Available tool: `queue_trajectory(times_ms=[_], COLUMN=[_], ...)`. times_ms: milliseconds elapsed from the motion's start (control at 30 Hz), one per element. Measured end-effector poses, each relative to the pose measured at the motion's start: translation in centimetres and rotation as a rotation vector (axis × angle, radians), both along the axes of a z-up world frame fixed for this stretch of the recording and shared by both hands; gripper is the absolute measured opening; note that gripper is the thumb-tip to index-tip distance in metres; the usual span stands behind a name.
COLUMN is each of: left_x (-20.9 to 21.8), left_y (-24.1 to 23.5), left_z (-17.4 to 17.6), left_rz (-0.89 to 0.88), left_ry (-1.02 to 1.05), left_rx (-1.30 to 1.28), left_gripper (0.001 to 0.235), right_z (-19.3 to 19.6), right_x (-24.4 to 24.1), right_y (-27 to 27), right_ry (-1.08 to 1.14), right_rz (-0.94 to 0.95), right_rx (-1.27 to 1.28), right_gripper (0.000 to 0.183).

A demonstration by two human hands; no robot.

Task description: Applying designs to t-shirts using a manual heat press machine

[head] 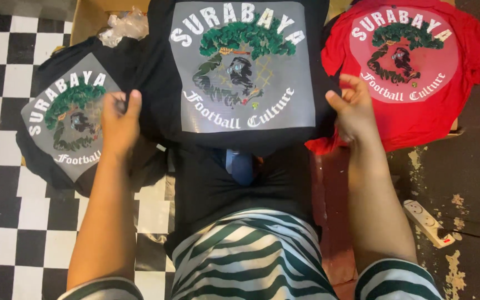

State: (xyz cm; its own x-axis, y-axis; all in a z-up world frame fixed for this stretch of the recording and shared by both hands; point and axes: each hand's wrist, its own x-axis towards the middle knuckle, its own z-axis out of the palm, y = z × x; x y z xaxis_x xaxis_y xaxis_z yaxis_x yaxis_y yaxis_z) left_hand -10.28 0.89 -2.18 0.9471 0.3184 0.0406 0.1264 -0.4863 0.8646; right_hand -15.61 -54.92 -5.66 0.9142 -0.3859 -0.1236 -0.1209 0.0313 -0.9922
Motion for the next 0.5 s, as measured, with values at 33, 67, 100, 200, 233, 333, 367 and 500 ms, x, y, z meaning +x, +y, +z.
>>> queue_trajectory(times_ms=[33, 67, 100, 200, 233, 333, 367, 500], left_x=[-0.5, -0.7, -0.9, -0.9, -1.0, -2.0, -1.9, 0.0], left_y=[-0.4, -0.9, -1.4, -0.1, -0.3, -0.3, -0.4, 1.4], left_z=[0.5, 0.9, 1.4, 2.4, 2.5, 1.9, 1.5, -3.3], left_rz=[0.003, -0.052, -0.107, -0.301, -0.303, -0.210, -0.187, -0.098], left_ry=[-0.002, -0.002, -0.001, 0.453, 0.436, 0.378, 0.277, 0.287], left_rx=[0.000, -0.047, -0.094, 0.224, 0.224, 0.032, -0.111, -0.095], left_gripper=[0.032, 0.038, 0.044, 0.078, 0.078, 0.051, 0.045, 0.062], right_z=[-0.5, -1.0, -1.4, -3.1, -2.6, -2.8, -3.5, -5.6], right_x=[0.4, 0.6, 1.0, 0.9, 0.6, -0.7, -0.6, -0.3], right_y=[-0.3, -0.7, -1.0, -1.9, -1.5, -1.2, -1.8, -3.0], right_ry=[-0.002, -0.039, -0.077, -0.048, -0.064, 0.021, 0.023, 0.028], right_rz=[0.003, -0.008, -0.019, 0.016, 0.011, 0.029, 0.044, 0.054], right_rx=[0.000, -0.004, -0.009, -0.109, -0.112, -0.154, -0.140, -0.109], right_gripper=[0.052, 0.051, 0.051, 0.047, 0.047, 0.049, 0.047, 0.048])
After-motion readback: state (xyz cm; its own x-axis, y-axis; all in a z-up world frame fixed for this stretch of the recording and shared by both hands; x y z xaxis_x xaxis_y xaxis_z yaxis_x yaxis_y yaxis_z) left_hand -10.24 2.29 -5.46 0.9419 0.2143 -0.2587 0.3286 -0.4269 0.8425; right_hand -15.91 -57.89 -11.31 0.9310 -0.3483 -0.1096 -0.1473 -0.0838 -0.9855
